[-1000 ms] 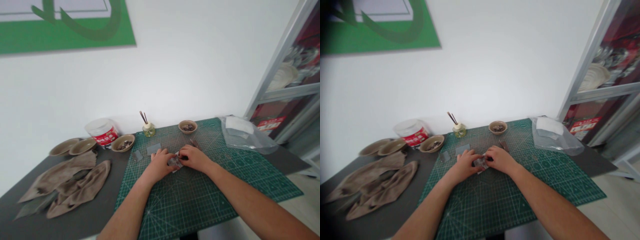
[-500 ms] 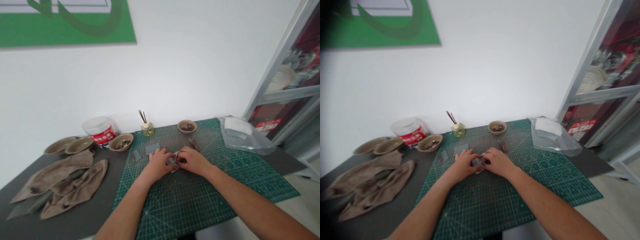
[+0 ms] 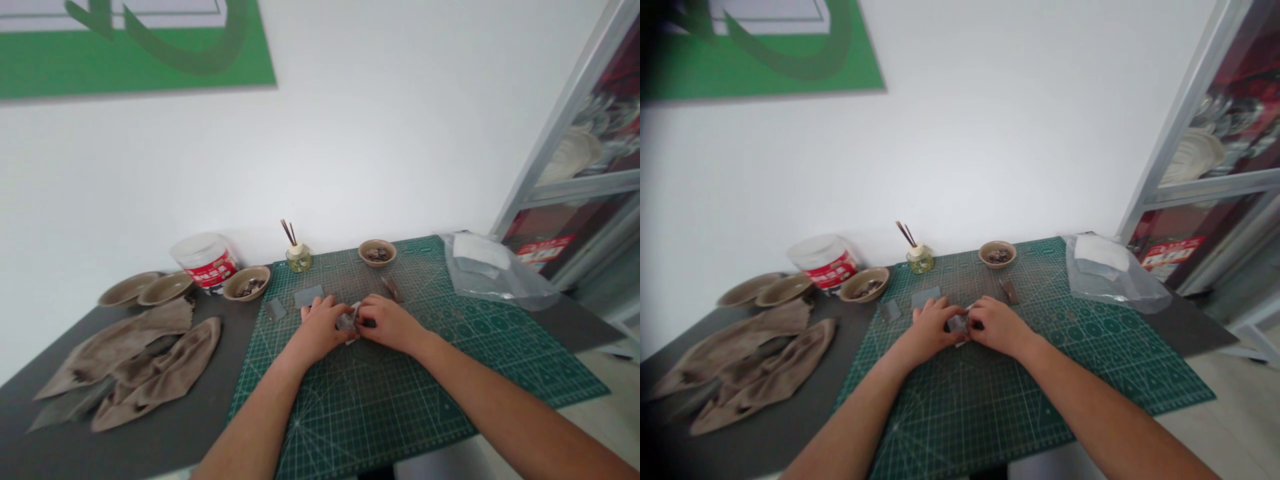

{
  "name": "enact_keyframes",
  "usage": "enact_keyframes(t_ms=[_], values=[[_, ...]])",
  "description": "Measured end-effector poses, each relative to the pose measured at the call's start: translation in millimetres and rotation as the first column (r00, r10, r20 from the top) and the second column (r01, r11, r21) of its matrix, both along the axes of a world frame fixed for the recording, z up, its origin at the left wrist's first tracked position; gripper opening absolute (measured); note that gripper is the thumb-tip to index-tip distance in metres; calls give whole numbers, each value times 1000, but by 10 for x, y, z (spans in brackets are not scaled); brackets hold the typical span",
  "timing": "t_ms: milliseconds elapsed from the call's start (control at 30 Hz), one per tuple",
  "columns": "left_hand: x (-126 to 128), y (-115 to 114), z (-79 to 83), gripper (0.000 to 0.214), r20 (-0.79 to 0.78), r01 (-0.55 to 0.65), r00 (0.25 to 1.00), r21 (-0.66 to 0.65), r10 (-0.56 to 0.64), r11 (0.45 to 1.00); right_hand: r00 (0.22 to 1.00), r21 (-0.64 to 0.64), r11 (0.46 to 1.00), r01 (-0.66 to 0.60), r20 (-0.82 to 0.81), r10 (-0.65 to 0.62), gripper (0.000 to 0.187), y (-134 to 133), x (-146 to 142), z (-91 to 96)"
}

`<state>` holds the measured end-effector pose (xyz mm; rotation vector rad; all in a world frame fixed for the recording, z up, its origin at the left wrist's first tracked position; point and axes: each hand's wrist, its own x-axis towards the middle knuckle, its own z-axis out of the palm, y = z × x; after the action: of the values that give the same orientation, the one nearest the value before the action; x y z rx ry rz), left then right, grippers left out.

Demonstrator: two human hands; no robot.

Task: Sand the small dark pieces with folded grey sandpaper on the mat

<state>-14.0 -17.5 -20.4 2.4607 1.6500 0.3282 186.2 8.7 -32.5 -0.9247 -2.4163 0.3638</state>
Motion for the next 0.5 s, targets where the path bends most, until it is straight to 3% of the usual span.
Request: enact_keyframes(t_ms=[200, 433, 500], values=[[2, -3, 19, 51, 13, -11, 1000, -23, 11, 1000, 994, 28, 994, 108, -12, -107, 7, 37, -21, -10], [17, -3, 37, 51, -8, -28, 1000, -31, 28, 999, 1000, -20, 1000, 7, -8, -8, 7, 1, 11, -16], [21, -1, 42, 53, -6, -33, 999, -38, 32, 999, 999, -20, 999, 41, -14, -41, 8, 3, 22, -15]])
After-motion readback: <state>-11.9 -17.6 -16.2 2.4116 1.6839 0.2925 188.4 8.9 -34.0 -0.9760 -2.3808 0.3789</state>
